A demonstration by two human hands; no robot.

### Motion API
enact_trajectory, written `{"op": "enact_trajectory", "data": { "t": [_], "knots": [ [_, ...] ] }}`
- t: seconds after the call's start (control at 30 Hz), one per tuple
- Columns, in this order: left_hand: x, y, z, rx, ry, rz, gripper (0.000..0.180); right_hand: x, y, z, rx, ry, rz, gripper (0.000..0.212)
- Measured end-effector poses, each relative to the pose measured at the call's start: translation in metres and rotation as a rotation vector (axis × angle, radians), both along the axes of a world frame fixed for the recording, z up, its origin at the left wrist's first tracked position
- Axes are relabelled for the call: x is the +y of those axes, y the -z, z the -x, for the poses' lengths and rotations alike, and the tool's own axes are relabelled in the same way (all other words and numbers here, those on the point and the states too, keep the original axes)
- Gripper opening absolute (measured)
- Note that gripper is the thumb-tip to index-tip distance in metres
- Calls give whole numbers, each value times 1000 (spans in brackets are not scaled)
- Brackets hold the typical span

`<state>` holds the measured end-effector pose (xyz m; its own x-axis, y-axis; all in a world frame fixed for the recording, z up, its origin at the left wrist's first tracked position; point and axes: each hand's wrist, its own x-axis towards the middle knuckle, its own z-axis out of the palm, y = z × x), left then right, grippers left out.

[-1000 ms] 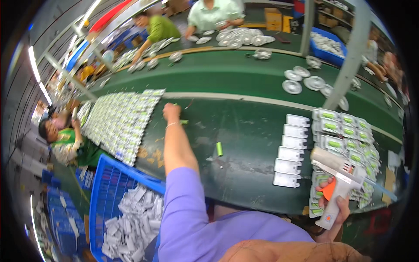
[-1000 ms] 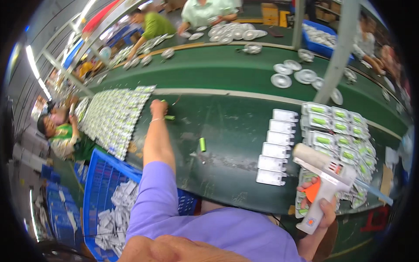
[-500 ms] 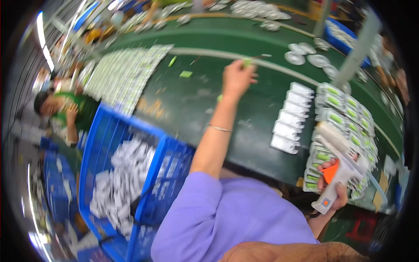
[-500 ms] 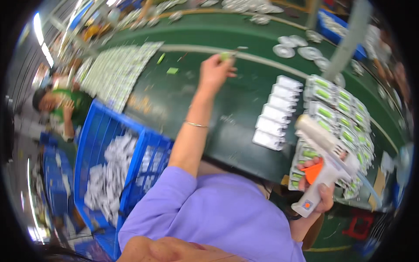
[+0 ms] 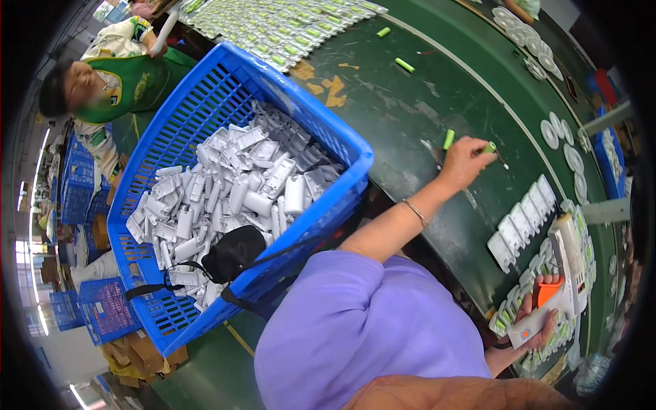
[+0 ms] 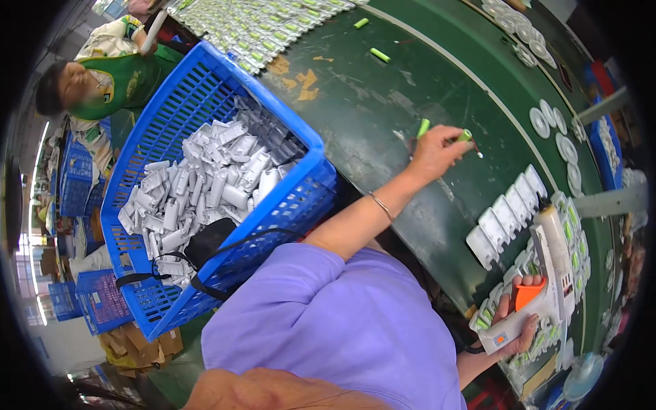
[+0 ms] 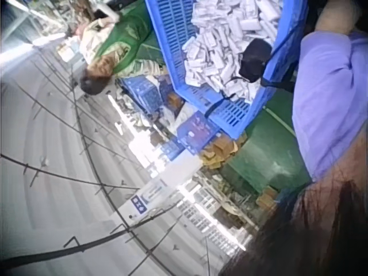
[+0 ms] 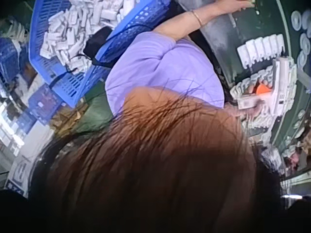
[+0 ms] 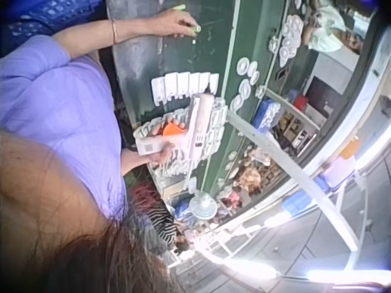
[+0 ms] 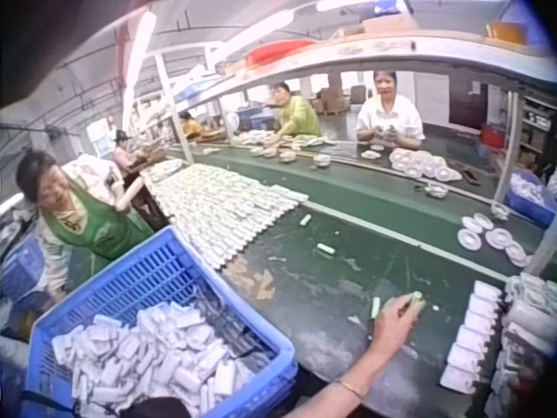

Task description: Assemble small battery components into plastic housings using a hot glue gun.

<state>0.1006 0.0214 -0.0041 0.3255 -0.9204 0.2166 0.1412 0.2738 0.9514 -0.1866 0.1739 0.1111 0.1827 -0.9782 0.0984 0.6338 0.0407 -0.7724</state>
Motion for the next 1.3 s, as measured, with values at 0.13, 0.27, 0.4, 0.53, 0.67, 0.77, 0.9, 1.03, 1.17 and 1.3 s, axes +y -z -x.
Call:
{"op": "enact_trajectory", "data": {
  "t": [0.13, 0.27, 0.4, 0.53, 0.67, 0.77, 0.9, 1.03, 1.17, 1.3],
  "knots": [
    [-4, 1, 8, -134, -33, 49, 21, -16, -3, -12, 73, 32, 3, 65],
    [1, -14, 6, 173, 107, -70, 19, -30, -1, -24, 97, 113, -109, 63],
    [1, -16, 3, 175, 199, -125, 15, -37, -3, -40, 152, 159, -139, 62],
    [3, -20, 1, 194, 212, -125, 15, -40, -4, -44, 172, 82, -103, 64],
    [3, -16, -1, 140, 198, -136, 17, -40, -7, -52, 183, 143, -168, 65],
    [5, -20, 0, 157, 201, -148, 16, -41, -2, -41, 172, 128, -146, 66],
    [4, -18, 11, 193, 249, -124, 17, -33, 0, -24, 140, 83, -115, 67],
    [-1, -8, 22, 238, 313, -159, 17, -20, -8, -20, 100, 39, -98, 75],
    [-3, 9, 2, 159, 265, -165, 19, -26, -1, -24, 84, 61, -139, 79],
    [-1, 4, -10, 152, 198, -264, 28, -19, -15, -27, 325, 155, -117, 65]
  ]
}}
